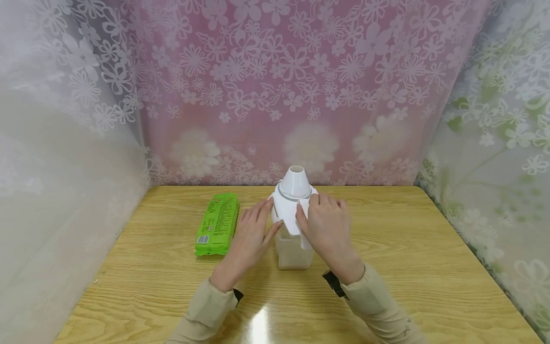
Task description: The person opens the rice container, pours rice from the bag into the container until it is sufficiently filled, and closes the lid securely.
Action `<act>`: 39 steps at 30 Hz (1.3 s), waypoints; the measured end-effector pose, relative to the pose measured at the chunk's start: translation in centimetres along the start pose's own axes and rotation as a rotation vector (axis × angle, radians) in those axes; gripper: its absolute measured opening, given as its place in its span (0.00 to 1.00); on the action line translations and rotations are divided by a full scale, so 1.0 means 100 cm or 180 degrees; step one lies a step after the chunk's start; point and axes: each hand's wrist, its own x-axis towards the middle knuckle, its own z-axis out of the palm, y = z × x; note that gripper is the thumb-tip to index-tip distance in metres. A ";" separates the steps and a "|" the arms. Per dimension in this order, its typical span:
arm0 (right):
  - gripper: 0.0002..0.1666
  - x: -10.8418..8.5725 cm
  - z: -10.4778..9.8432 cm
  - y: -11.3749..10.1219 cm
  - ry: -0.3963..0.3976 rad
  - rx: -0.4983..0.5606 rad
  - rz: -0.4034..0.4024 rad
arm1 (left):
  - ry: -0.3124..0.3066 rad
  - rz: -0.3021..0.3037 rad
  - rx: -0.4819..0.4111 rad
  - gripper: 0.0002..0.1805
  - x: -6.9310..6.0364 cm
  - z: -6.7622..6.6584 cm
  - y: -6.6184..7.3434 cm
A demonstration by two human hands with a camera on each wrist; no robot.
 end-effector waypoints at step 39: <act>0.37 -0.025 0.020 0.034 0.0074 0.1003 -0.1140 | -0.0832 -0.0333 -0.0240 0.37 0.001 -0.014 -0.009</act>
